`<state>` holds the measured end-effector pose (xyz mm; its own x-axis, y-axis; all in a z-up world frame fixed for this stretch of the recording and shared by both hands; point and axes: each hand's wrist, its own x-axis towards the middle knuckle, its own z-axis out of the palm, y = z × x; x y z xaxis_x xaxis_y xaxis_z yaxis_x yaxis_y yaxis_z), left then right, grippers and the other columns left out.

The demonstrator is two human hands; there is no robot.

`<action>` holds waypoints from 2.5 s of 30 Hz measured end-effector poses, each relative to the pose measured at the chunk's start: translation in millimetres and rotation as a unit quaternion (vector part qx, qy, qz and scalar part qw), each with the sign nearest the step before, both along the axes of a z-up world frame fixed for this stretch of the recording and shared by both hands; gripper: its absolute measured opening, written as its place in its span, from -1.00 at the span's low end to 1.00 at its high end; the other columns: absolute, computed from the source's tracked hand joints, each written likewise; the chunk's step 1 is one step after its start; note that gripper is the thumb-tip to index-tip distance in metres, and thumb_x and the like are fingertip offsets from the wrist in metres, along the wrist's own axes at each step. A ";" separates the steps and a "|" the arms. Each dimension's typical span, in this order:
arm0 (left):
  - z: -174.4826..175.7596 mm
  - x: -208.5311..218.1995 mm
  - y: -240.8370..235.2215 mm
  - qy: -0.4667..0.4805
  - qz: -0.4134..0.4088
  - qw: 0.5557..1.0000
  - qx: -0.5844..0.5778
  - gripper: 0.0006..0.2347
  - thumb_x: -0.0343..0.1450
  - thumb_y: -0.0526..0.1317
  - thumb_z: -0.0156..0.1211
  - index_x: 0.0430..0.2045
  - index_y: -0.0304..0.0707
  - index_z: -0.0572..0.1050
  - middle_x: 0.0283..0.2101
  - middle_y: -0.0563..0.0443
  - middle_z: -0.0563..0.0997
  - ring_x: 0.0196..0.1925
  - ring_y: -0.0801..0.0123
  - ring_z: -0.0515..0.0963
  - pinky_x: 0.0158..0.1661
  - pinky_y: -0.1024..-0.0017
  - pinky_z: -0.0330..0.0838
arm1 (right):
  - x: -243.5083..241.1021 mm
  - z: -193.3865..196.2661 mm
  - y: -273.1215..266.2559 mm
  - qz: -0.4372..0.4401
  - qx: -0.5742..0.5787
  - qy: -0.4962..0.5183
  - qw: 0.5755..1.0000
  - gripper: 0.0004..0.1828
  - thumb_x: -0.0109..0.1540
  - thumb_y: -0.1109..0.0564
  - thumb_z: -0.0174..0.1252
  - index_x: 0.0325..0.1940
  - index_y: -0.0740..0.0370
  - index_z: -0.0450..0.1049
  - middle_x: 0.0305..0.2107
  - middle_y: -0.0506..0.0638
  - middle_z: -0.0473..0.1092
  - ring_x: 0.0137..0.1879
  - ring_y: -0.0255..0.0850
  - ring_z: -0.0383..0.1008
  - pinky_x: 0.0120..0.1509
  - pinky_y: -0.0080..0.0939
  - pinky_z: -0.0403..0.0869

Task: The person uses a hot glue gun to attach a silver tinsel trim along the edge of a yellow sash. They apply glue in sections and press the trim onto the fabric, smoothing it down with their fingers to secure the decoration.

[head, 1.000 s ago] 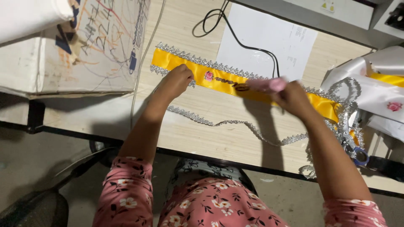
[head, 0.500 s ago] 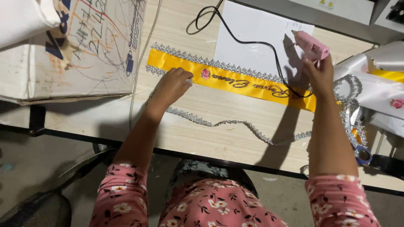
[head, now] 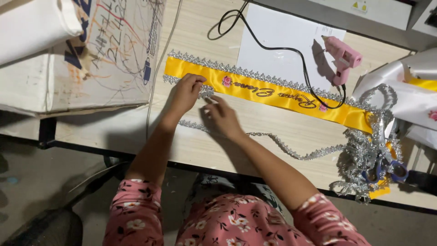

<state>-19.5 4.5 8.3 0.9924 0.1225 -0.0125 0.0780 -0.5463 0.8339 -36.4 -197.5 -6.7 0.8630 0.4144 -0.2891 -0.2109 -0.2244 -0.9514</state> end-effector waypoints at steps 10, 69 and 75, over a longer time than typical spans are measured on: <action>-25.7 24.1 32.2 0.174 -0.041 0.971 -0.156 -0.84 0.53 -0.29 0.05 -0.10 -0.32 0.52 -0.18 -0.05 0.67 -0.13 0.40 0.67 -0.10 0.47 0.53 | 29.5 32.5 75.1 0.223 -0.361 -0.215 0.880 -0.42 0.31 -0.14 0.00 0.31 0.25 0.26 -0.54 0.28 0.51 -0.44 0.24 0.55 -0.36 0.23 0.50; 0.9 -48.1 -32.9 -0.135 -0.133 0.903 0.384 -0.58 0.40 -0.36 0.08 0.20 -0.14 0.47 0.14 -0.20 0.52 0.26 0.02 0.47 0.13 0.20 0.44 | 39.1 -2.1 -126.6 -0.020 -0.102 0.110 0.989 -0.88 0.29 0.24 0.13 -0.11 0.34 0.45 -0.37 -0.05 0.48 -0.27 -0.34 0.46 -0.15 -0.33 0.46; 0.6 -47.1 -34.3 -0.127 -0.129 0.903 0.389 -0.58 0.40 -0.35 0.08 0.21 -0.14 0.47 0.13 -0.20 0.51 0.25 0.02 0.47 0.15 0.19 0.42 | 44.2 21.7 -122.3 -0.056 -0.145 0.125 0.980 -0.76 0.37 0.05 0.14 -0.10 0.31 0.49 -0.48 -0.07 0.43 -0.40 -0.34 0.36 -0.28 -0.28 0.40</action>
